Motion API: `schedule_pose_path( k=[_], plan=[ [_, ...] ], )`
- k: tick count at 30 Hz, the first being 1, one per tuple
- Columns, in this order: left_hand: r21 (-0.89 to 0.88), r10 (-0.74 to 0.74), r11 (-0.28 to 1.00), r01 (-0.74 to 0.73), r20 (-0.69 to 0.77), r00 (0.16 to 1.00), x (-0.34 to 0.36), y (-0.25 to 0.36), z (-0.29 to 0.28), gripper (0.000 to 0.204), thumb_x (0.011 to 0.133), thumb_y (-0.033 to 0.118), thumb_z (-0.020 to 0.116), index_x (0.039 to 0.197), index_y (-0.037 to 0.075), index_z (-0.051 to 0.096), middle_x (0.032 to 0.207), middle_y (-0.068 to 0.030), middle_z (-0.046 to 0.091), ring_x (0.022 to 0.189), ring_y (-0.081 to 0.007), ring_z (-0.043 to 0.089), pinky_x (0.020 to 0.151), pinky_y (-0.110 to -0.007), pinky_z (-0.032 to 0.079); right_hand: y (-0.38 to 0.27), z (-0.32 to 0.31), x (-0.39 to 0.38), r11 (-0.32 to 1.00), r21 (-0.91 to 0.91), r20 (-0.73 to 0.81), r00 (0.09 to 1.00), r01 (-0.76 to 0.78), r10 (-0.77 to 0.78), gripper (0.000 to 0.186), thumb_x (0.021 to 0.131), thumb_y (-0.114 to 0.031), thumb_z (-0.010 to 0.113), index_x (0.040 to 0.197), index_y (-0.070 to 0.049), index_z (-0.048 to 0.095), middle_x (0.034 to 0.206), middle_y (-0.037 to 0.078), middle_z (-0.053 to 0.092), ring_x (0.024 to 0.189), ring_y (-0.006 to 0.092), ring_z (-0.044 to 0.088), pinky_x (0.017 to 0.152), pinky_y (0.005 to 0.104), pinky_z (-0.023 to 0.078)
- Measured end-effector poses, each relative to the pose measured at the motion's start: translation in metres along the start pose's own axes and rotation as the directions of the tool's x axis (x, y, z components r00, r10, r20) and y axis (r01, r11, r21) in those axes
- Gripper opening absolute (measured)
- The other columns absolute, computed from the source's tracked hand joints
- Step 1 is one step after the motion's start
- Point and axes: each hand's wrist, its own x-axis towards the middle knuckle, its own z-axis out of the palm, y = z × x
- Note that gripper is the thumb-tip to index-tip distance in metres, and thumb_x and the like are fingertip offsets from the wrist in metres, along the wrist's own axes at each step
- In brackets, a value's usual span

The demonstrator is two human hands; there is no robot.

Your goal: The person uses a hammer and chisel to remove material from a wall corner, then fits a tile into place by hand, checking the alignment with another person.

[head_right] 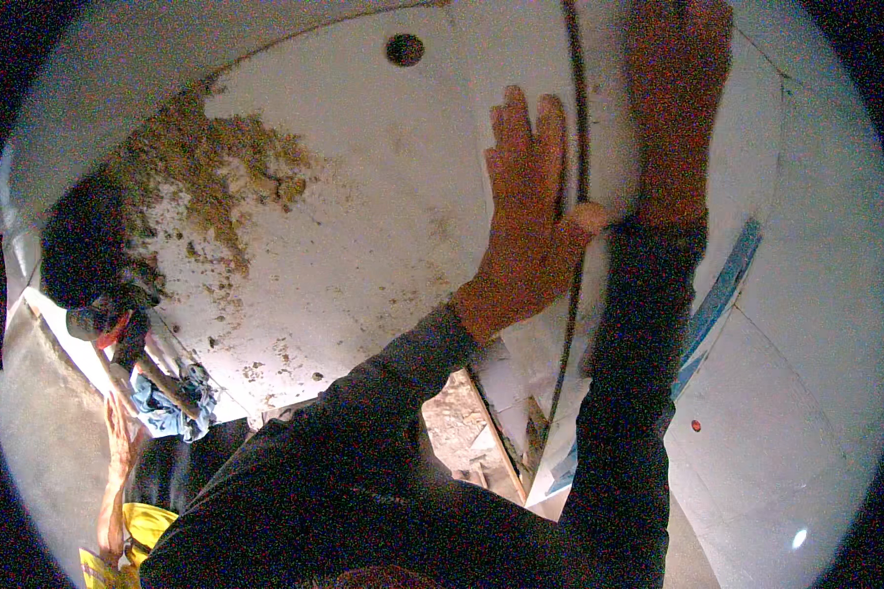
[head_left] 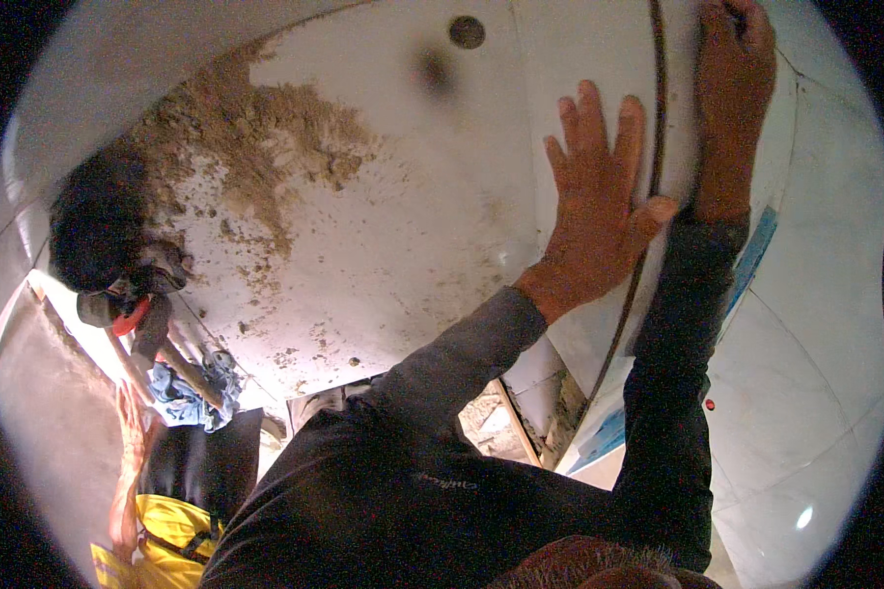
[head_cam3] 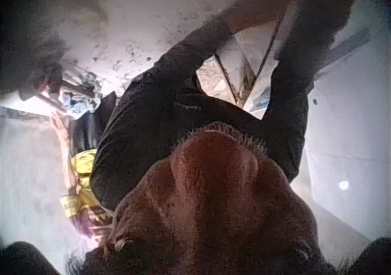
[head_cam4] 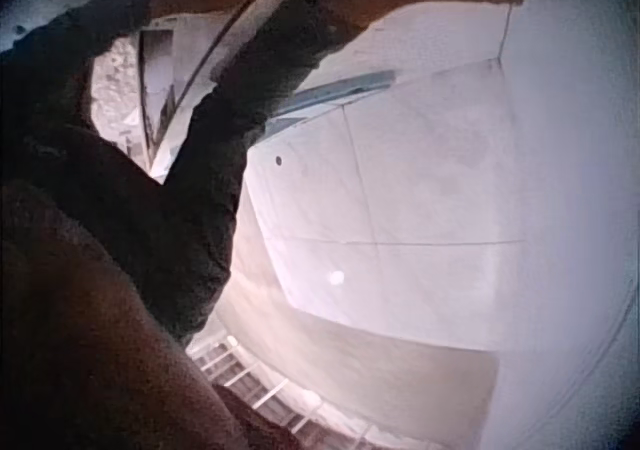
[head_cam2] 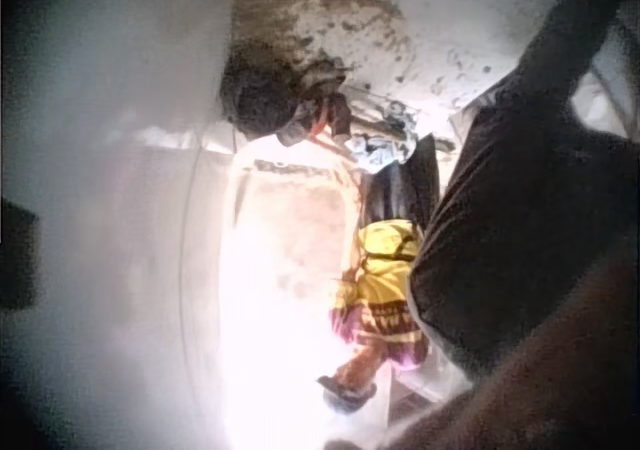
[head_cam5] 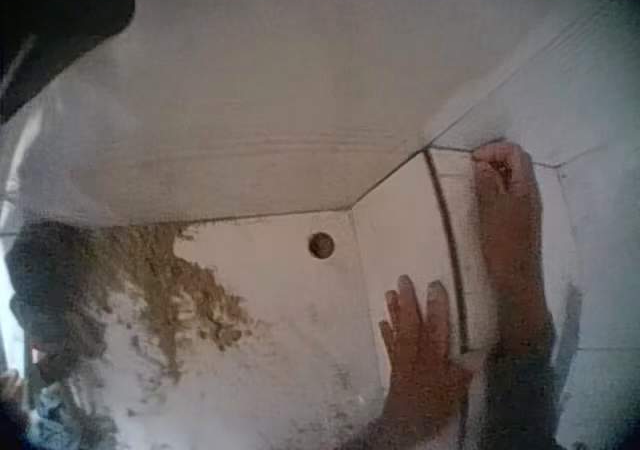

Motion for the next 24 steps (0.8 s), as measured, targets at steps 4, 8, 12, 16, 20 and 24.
schedule_pose_path(
  k=[4, 8, 12, 16, 20, 24],
  plan=[
    [-0.005, 0.001, 1.000, -0.001, -0.035, 0.999, -0.001, 0.004, -0.001, 0.085, 0.100, 0.059, 0.031, 0.156, -0.001, 0.009, 0.160, -0.0315, -0.006, 0.147, -0.0532, -0.005, 0.114, -0.065, 0.002, 0.006, 0.001, 0.005, 0.994, 0.106, -0.022, 1.000, 0.012, -0.010, 0.010, 0.092, -0.009, 0.052, 0.096, -0.002, 0.058, 0.095, 0.012, 0.057, 0.090, 0.0268, 0.054, 0.084, 0.0376, 0.044],
    [0.066, 0.078, 0.995, -0.075, -0.053, 0.996, -0.003, 0.004, -0.006, 0.071, 0.105, 0.044, 0.032, 0.156, 0.000, 0.010, 0.162, -0.0278, -0.002, 0.148, -0.0500, -0.004, 0.117, -0.059, 0.002, 0.015, -0.001, 0.010, 0.996, 0.052, -0.083, 0.994, 0.076, -0.071, 0.008, 0.088, -0.008, 0.054, 0.092, -0.003, 0.058, 0.091, 0.017, 0.058, 0.091, 0.0358, 0.055, 0.084, 0.0442, 0.045],
    [0.186, 0.149, 0.974, -0.131, -0.086, 0.985, -0.004, 0.017, -0.018, 0.063, 0.105, 0.031, 0.034, 0.155, -0.002, 0.014, 0.160, -0.0282, 0.010, 0.149, -0.0446, 0.005, 0.121, -0.051, 0.008, 0.017, -0.002, 0.008, 0.992, 0.077, -0.129, 0.988, 0.097, -0.086, 0.007, 0.086, -0.009, 0.056, 0.092, -0.005, 0.058, 0.091, 0.015, 0.059, 0.092, 0.0364, 0.056, 0.083, 0.0473, 0.044],
    [0.243, 0.018, 0.970, 0.020, -0.153, 0.988, -0.011, 0.029, -0.034, 0.063, 0.105, 0.033, 0.037, 0.154, -0.001, 0.017, 0.147, -0.0228, 0.039, 0.133, -0.0327, 0.041, 0.111, -0.039, 0.033, 0.013, -0.005, 0.004, 0.998, 0.014, -0.161, 0.985, 0.058, -0.055, 0.008, 0.087, -0.011, 0.056, 0.094, -0.008, 0.058, 0.092, 0.014, 0.059, 0.094, 0.0359, 0.056, 0.085, 0.0500, 0.042],
    [0.001, -0.224, 0.972, 0.234, -0.284, 0.932, -0.060, 0.031, -0.043, 0.056, 0.102, 0.035, 0.048, 0.143, -0.003, 0.036, 0.114, -0.0195, 0.065, 0.099, -0.0283, 0.062, 0.089, -0.037, 0.047, 0.022, -0.007, 0.004, 1.000, 0.028, -0.095, 0.995, -0.008, 0.010, 0.011, 0.088, -0.014, 0.057, 0.095, -0.005, 0.059, 0.095, 0.015, 0.059, 0.098, 0.0372, 0.054, 0.088, 0.0522, 0.041],
    [-0.063, -0.430, 0.897, 0.437, -0.352, 0.832, -0.110, -0.013, -0.084, 0.048, 0.101, 0.040, 0.054, 0.119, -0.005, 0.055, 0.101, -0.0137, 0.065, 0.091, -0.0217, 0.057, 0.082, -0.036, 0.047, 0.003, -0.018, 0.009, 0.995, 0.061, -0.106, 0.990, -0.085, 0.091, 0.017, 0.091, -0.016, 0.056, 0.099, -0.001, 0.059, 0.102, 0.019, 0.058, 0.101, 0.0403, 0.053, 0.090, 0.0537, 0.040]
  ],
)
